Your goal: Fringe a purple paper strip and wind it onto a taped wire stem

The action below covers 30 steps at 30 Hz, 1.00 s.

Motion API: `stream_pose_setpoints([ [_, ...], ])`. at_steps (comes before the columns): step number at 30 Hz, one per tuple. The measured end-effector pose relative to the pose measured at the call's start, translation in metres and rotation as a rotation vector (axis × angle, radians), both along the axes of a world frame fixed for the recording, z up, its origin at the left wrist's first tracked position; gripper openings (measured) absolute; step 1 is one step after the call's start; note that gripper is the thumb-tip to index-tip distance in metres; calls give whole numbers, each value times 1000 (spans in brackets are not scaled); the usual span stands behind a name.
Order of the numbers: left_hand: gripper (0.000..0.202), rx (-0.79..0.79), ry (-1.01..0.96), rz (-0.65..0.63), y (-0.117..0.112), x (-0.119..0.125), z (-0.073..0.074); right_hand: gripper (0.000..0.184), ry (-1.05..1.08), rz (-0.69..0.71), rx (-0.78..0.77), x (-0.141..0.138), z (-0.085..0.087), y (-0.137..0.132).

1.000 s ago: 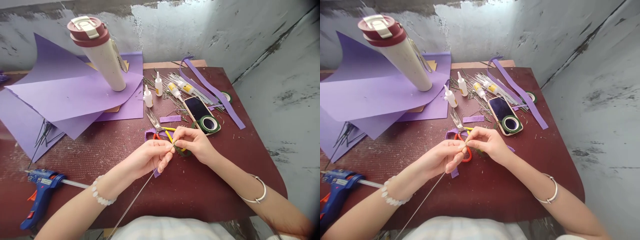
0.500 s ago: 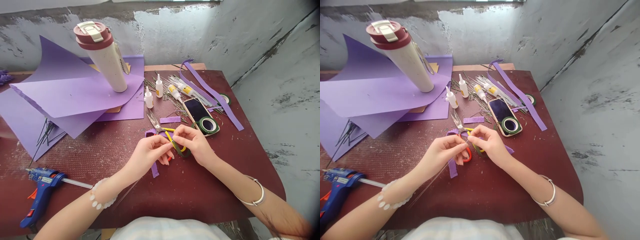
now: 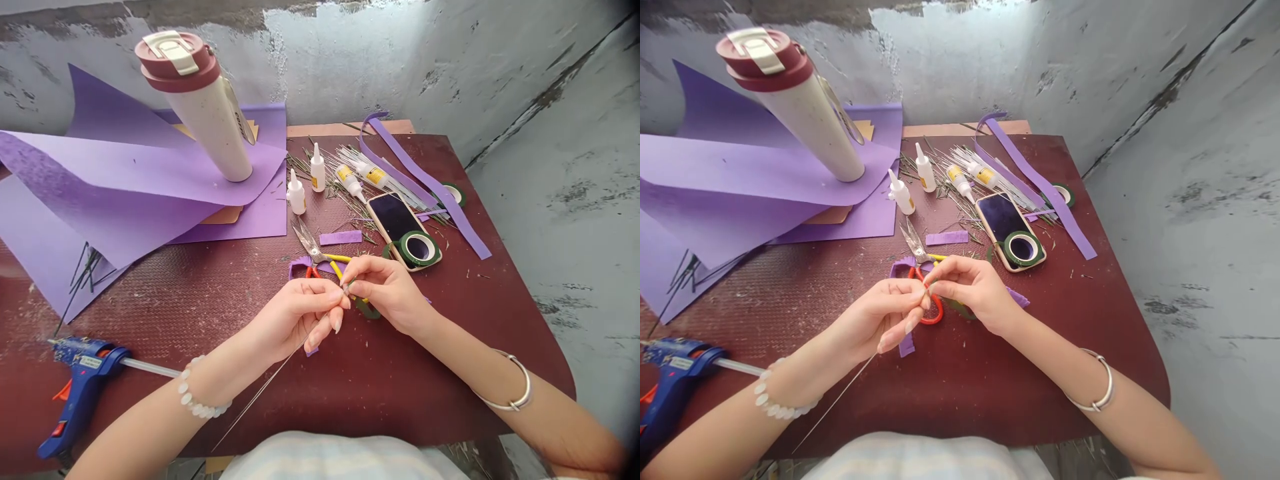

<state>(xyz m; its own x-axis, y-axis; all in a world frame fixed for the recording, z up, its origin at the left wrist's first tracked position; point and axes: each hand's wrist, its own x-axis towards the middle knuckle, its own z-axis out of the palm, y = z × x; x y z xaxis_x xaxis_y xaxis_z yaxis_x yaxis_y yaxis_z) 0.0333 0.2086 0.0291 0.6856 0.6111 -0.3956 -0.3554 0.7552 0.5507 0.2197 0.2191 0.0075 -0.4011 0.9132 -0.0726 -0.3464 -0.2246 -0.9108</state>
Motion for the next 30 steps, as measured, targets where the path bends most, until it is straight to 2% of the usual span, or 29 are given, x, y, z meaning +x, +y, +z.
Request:
stream_pose_setpoints([
  [3, 15, -44, -41, -31, 0, -1, -3, 6, -10, 19, 36, -1, 0, -1],
  [8, 21, -90, -47, -103, 0, -1, -5, 11, -3, 13, 38, -2, 2, -4],
  [15, 21, 214, 370, 88, -1, 5, 8, 19, -69, -94, -71, -3, 2, -3],
  [18, 21, 310, 458, 121, -4, 7, 12, 22, -110, -122, -82, -5, 1, -4],
  [21, 21, 291, 402, 98, -4, 6, 12, 21, -79, -115, -98, -6, 0, -5],
  [26, 15, 99, 139, 13, -2, 4, 9, 19, 84, -41, -168, -7, 1, -4],
  [30, 14, 24, 10, -20, 0, 2, 6, 16, 181, 22, -207, -6, 0, -3],
])
